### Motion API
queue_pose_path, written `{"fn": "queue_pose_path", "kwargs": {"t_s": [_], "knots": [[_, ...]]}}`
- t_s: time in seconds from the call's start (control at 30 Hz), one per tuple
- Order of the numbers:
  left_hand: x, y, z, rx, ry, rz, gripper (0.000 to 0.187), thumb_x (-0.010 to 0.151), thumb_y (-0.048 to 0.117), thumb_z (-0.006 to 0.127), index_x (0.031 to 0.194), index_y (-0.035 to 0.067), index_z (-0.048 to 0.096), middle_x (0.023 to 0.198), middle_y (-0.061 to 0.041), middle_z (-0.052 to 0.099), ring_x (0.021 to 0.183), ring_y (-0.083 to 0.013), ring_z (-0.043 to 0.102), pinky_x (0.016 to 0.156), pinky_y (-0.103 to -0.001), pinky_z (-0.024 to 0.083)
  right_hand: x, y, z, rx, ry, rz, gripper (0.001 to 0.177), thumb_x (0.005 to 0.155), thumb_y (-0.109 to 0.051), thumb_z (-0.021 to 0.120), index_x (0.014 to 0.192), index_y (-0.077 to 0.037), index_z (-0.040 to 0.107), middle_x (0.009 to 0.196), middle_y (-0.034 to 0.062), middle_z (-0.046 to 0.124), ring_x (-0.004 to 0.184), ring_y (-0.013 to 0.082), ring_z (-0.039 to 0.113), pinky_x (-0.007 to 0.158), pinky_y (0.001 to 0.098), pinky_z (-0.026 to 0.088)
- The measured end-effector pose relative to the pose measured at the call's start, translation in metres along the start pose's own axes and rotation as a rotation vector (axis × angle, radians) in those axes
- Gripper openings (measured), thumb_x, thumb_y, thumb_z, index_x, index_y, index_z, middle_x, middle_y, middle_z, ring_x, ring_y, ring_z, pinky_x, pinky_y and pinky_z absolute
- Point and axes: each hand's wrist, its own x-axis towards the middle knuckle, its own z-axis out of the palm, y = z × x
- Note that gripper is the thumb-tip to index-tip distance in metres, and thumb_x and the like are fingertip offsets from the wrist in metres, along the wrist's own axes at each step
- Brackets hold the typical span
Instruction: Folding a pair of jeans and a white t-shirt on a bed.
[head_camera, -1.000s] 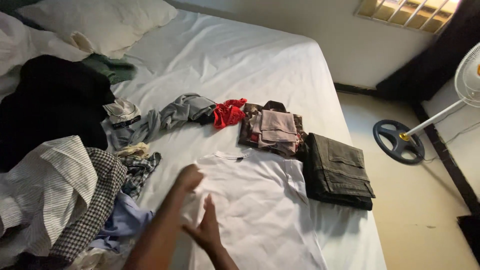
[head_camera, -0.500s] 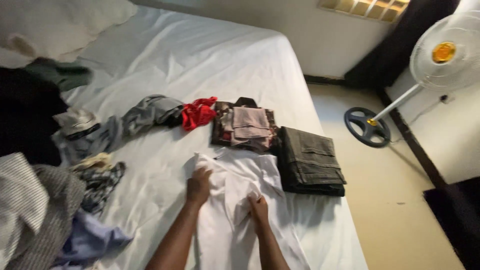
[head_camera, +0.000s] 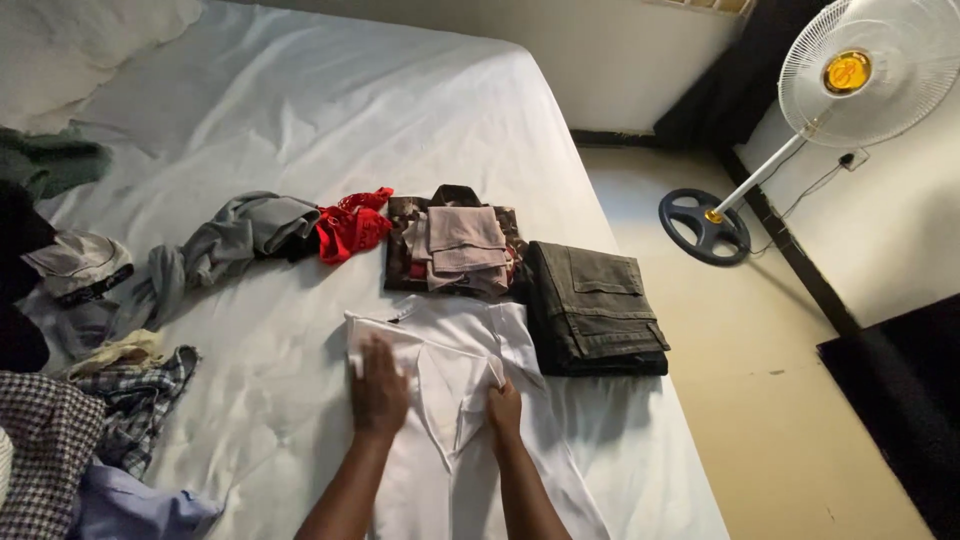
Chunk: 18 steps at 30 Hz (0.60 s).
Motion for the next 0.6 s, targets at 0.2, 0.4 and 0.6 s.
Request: {"fn": "queue_pose_path", "kwargs": {"t_s": [0.2, 0.4, 0.6], "knots": [[-0.018, 0.014, -0.064, 0.029, -0.337, 0.065, 0.088, 0.094, 0.073, 0.041, 0.161, 0.020, 0.021, 0.169, -0.012, 0.016, 0.155, -0.0301, 0.015, 0.120, -0.064, 0.016, 0.077, 0.067, -0.010, -0.343, 0.148, -0.286, 0.036, 0.082, -0.005, 0.052, 0.108, -0.007, 0.076, 0.090, 0.0053, 0.075, 0.084, 0.0171, 0.068, 0.079, 0.0333, 0.052], [-0.016, 0.015, -0.082, -0.002, -0.351, 0.044, 0.090, 0.093, 0.074, 0.040, 0.163, 0.025, 0.016, 0.170, -0.012, 0.010, 0.156, -0.0330, 0.011, 0.119, -0.063, 0.012, 0.063, 0.035, -0.032, -0.276, 0.420, -0.179, 0.029, 0.089, -0.017, 0.057, 0.110, -0.009, 0.075, 0.104, 0.0101, 0.079, 0.096, 0.0287, 0.075, 0.086, 0.0409, 0.056], [-0.016, 0.017, -0.089, -0.025, -0.452, 0.017, 0.093, 0.092, 0.077, 0.042, 0.163, 0.026, 0.012, 0.172, -0.011, 0.000, 0.158, -0.0330, 0.001, 0.121, -0.063, 0.004, 0.012, 0.014, 0.003, -0.653, 0.410, 0.023, 0.064, 0.071, -0.030, 0.086, 0.119, 0.001, 0.056, 0.112, 0.0246, 0.069, 0.103, 0.0390, 0.068, 0.095, 0.0449, 0.053]]}}
